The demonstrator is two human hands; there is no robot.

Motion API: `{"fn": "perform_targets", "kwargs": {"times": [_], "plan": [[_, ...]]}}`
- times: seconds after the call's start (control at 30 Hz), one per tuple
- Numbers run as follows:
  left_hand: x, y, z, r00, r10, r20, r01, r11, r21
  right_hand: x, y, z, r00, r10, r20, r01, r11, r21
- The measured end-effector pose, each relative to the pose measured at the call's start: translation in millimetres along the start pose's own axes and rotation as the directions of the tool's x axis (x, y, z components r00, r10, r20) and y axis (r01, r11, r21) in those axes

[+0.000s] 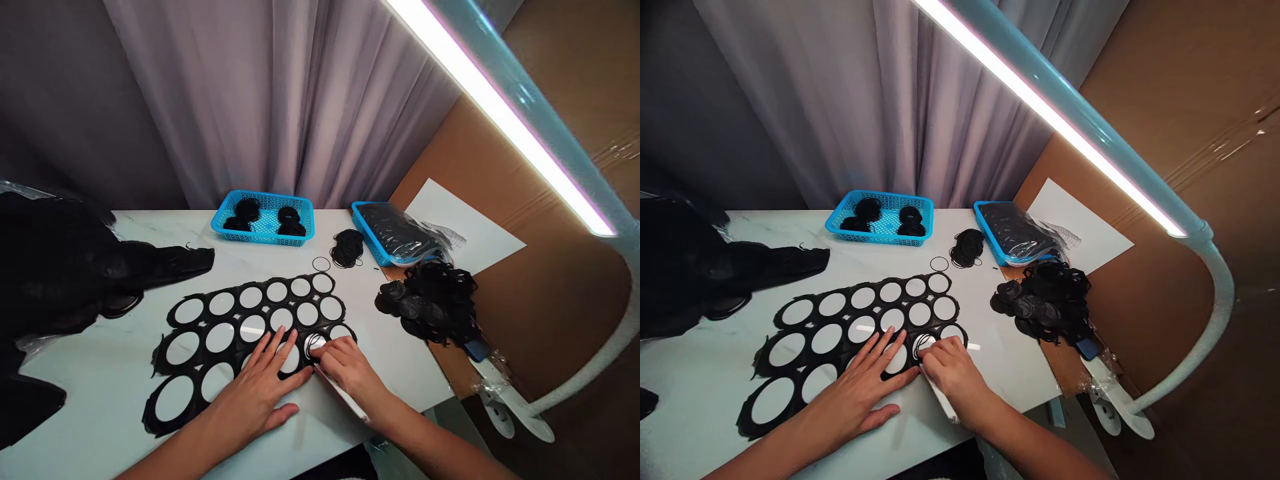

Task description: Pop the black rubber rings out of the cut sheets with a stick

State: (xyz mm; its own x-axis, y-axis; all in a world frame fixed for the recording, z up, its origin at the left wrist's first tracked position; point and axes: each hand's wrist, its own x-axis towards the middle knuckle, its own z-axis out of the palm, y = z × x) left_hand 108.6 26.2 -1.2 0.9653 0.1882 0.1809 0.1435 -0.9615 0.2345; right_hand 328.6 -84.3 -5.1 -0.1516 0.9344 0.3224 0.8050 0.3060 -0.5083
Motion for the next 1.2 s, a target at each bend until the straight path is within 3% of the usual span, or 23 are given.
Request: {"fn": "perform_targets", "kwargs": {"times": [0.07, 0.17, 0.27, 0.37, 0.5, 0.63, 0.9, 1.07, 1.2], "plan": [[0, 0, 1.4, 1.000, 0.005, -0.001, -0.005, 1.000, 0.004, 6, 13, -5, 1.000, -0.005, -0.007, 0.004, 0.995, -0.103], [-1, 0, 0.9, 1.000, 0.009, 0.002, -0.009, 1.000, 0.013, 25, 46, -27, 0.978, 0.152, -0.144, -0.175, 0.970, -0.169], [-2, 0, -4.8, 1.000, 0.009, 0.021, -0.009, 1.000, -0.001, 44, 75, -50, 0.876, 0.341, -0.340, -0.391, 0.916, -0.089], [1, -2, -13.1, 0.998, 0.017, 0.052, -0.017, 1.000, -0.015, 57, 80, -54, 0.822, 0.464, -0.332, -0.455, 0.884, 0.109], [13, -13, -17.0, 0.997, -0.068, 0.030, 0.069, 0.997, -0.028, 68, 58, -30, 0.860, 0.504, -0.081, -0.435, 0.806, 0.400], [23, -22, -8.3, 0.989, -0.147, -0.024, 0.147, 0.989, 0.006, 73, 36, -13, 0.920, 0.388, 0.057, -0.376, 0.830, 0.413], [21, -23, 1.4, 0.989, -0.146, -0.035, 0.146, 0.989, 0.010, 67, 32, -16, 0.910, 0.395, 0.129, -0.406, 0.776, 0.483], [21, -24, 3.1, 0.989, -0.140, -0.047, 0.140, 0.990, 0.007, 66, 31, -15, 0.908, 0.400, 0.126, -0.410, 0.785, 0.464], [22, -24, 4.0, 0.989, -0.140, -0.047, 0.141, 0.990, 0.020, 64, 32, -16, 0.933, 0.345, 0.099, -0.352, 0.828, 0.437]]}}
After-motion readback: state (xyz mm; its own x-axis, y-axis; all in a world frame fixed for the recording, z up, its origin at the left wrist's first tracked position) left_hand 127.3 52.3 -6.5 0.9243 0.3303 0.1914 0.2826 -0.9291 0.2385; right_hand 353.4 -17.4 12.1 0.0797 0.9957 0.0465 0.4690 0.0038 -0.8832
